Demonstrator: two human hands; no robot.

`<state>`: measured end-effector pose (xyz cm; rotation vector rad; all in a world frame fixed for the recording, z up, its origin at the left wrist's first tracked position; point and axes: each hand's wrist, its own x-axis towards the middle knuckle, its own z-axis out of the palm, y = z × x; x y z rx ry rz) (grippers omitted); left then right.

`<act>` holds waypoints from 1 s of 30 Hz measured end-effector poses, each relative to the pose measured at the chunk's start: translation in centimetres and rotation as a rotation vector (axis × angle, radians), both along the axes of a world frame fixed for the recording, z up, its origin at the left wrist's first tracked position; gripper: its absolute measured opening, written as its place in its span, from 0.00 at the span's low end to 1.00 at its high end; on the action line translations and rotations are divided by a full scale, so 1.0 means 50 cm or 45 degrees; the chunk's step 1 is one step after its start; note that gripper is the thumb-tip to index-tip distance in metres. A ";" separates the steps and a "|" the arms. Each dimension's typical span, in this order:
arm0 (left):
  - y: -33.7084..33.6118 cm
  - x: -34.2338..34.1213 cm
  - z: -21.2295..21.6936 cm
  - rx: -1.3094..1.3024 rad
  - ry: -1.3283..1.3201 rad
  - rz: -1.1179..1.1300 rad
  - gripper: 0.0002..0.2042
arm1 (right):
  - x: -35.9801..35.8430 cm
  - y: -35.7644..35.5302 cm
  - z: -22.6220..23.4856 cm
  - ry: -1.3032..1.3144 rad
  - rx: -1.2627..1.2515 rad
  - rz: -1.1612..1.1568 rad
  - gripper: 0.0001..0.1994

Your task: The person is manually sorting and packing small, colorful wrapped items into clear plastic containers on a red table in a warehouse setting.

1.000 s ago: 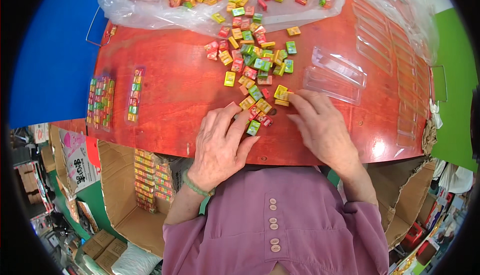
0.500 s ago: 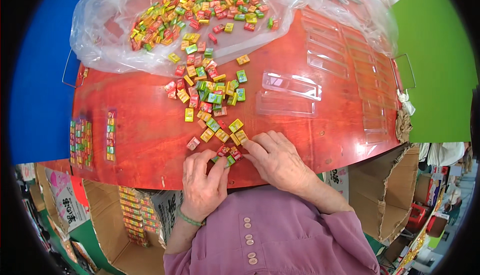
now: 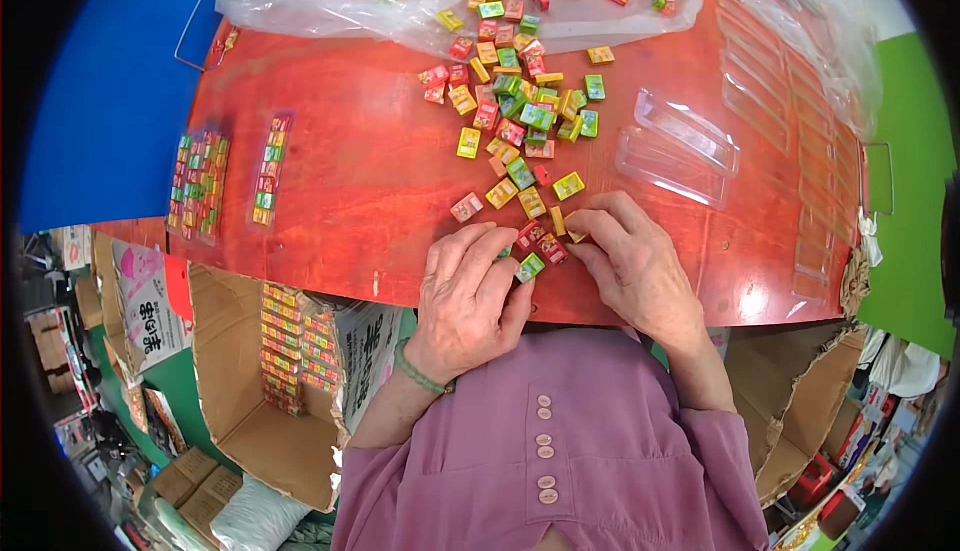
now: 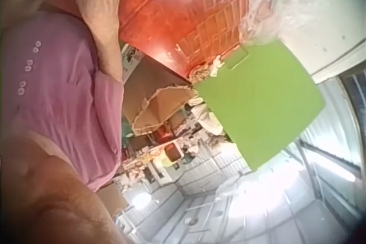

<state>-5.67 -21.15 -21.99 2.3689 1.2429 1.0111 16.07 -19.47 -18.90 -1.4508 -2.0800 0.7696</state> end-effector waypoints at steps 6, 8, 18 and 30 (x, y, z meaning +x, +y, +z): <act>-0.006 -0.006 -0.008 -0.020 0.005 0.071 0.14 | 0.004 -0.027 0.004 -0.001 0.008 -0.067 0.11; -0.005 -0.007 -0.004 -0.029 0.014 0.075 0.15 | 0.006 -0.031 0.002 0.059 0.014 -0.098 0.10; 0.011 -0.055 0.020 -0.251 -0.015 -0.059 0.26 | 0.055 -0.073 -0.006 0.359 -0.112 -0.537 0.06; 0.005 -0.038 0.015 -0.207 0.074 -0.015 0.26 | 0.044 -0.042 0.045 -0.060 -0.223 -0.122 0.20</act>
